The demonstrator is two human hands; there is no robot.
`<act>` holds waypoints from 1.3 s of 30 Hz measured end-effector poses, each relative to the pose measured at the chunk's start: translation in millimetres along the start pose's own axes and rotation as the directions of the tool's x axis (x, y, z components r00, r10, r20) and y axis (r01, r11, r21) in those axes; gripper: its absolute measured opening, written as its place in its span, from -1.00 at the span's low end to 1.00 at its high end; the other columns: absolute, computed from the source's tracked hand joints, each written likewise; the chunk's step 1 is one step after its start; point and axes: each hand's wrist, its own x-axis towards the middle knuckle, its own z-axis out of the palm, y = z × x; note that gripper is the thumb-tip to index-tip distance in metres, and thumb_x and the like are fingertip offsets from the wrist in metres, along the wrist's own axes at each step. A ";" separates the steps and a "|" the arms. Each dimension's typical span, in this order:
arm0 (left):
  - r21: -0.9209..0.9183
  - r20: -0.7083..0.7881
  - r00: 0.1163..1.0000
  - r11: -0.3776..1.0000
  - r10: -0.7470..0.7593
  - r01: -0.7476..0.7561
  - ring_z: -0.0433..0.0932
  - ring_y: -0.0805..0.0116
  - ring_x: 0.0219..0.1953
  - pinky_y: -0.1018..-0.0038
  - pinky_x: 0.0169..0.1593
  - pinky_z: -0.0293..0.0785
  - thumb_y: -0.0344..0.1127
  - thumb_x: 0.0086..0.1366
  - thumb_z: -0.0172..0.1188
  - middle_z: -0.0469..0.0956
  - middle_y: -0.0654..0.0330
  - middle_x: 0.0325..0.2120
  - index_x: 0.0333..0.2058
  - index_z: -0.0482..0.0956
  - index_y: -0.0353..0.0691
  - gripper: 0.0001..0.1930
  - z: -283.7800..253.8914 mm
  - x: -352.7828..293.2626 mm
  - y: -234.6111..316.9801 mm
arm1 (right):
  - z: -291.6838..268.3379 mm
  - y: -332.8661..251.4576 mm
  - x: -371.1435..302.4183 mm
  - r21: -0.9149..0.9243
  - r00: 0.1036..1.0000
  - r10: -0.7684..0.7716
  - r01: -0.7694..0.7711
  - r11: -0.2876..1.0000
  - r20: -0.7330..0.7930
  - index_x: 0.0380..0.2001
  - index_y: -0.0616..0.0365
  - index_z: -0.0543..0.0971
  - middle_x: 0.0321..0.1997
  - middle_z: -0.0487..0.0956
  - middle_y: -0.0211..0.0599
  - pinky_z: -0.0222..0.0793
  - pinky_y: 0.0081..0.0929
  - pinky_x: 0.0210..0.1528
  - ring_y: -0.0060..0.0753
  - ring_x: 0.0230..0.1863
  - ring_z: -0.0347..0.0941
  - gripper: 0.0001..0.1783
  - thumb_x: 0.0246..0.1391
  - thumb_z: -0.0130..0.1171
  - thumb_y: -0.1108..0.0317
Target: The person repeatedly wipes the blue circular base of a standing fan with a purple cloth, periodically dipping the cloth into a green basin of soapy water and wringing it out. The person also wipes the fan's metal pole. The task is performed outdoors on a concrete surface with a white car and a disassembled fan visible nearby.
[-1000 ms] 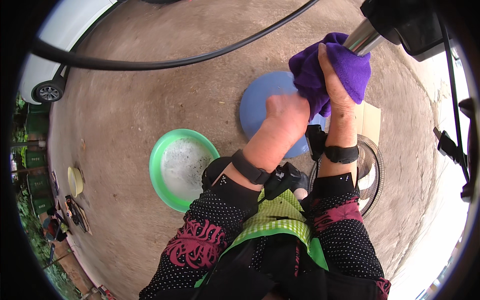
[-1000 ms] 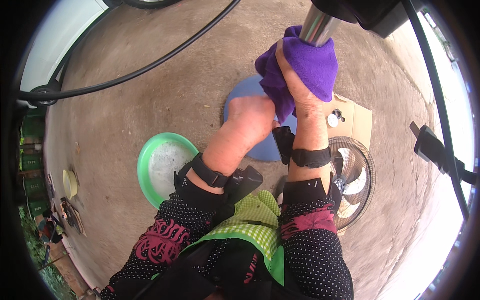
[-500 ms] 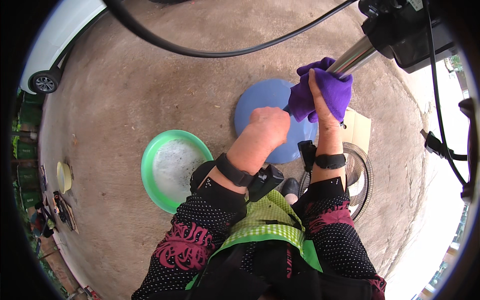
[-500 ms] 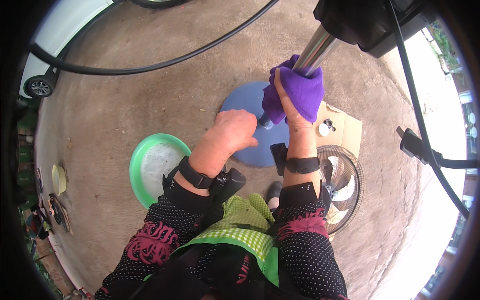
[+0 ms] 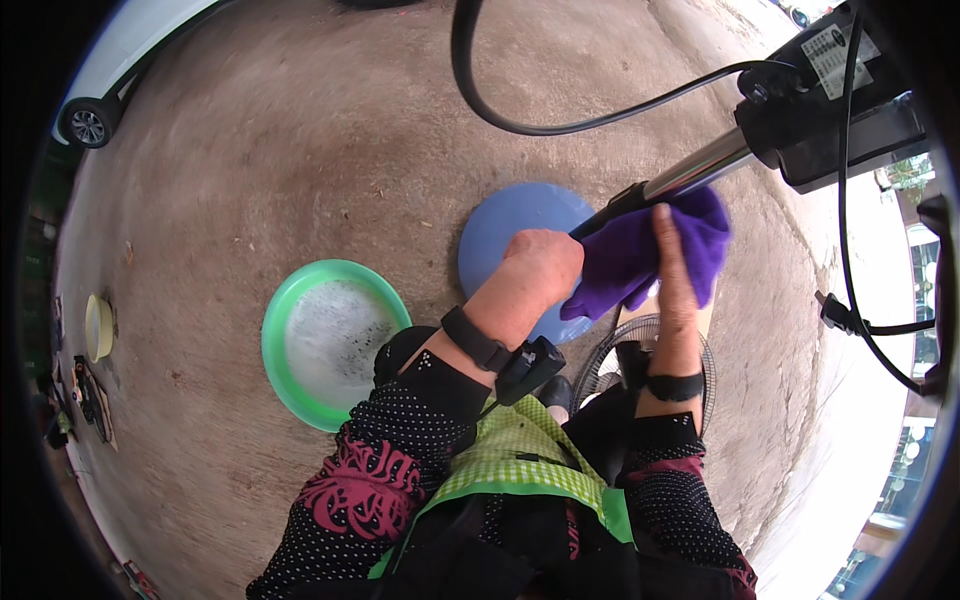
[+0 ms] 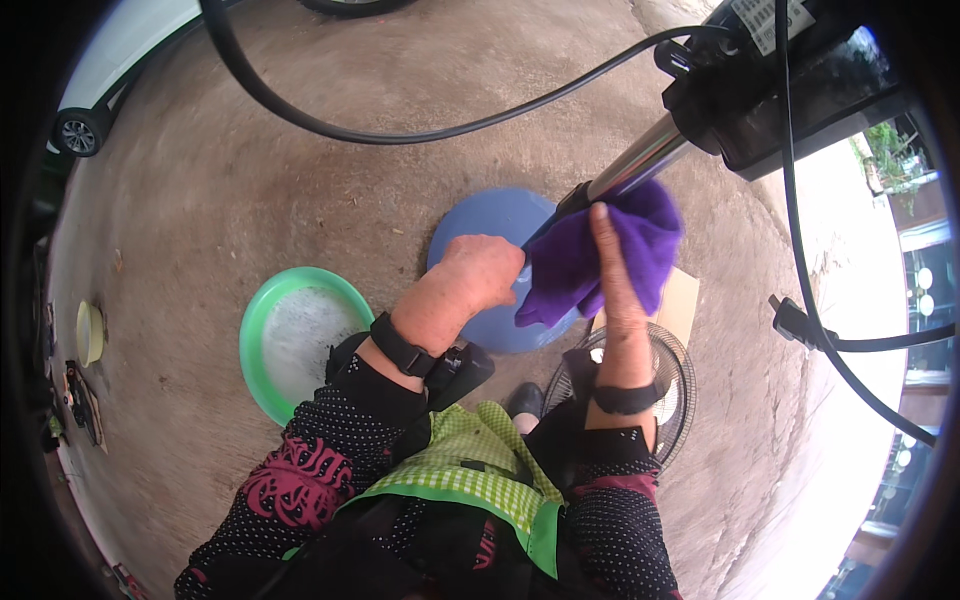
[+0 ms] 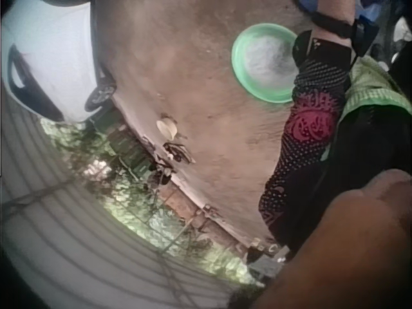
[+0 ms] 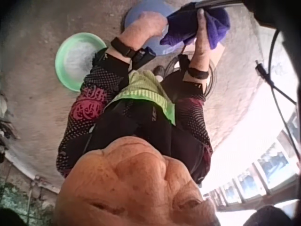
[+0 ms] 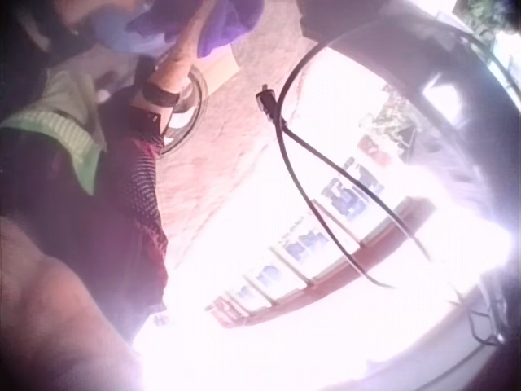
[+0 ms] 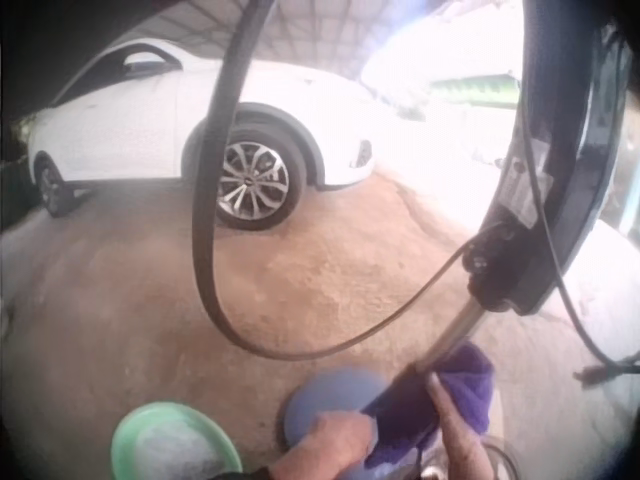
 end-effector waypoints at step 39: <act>0.013 -0.109 0.992 0.998 0.068 -0.067 0.68 0.24 -0.12 0.16 -0.19 0.56 -0.34 0.15 0.26 0.71 0.23 -0.20 -0.17 0.72 -0.07 -0.75 14.8 -5.7 1.9 | 46.1 40.2 37.7 -0.450 0.961 -0.216 0.118 0.885 -0.172 -0.31 0.25 0.53 -0.35 0.58 -0.28 0.44 -0.40 -0.23 -0.47 -0.34 0.47 -0.63 0.10 0.36 0.15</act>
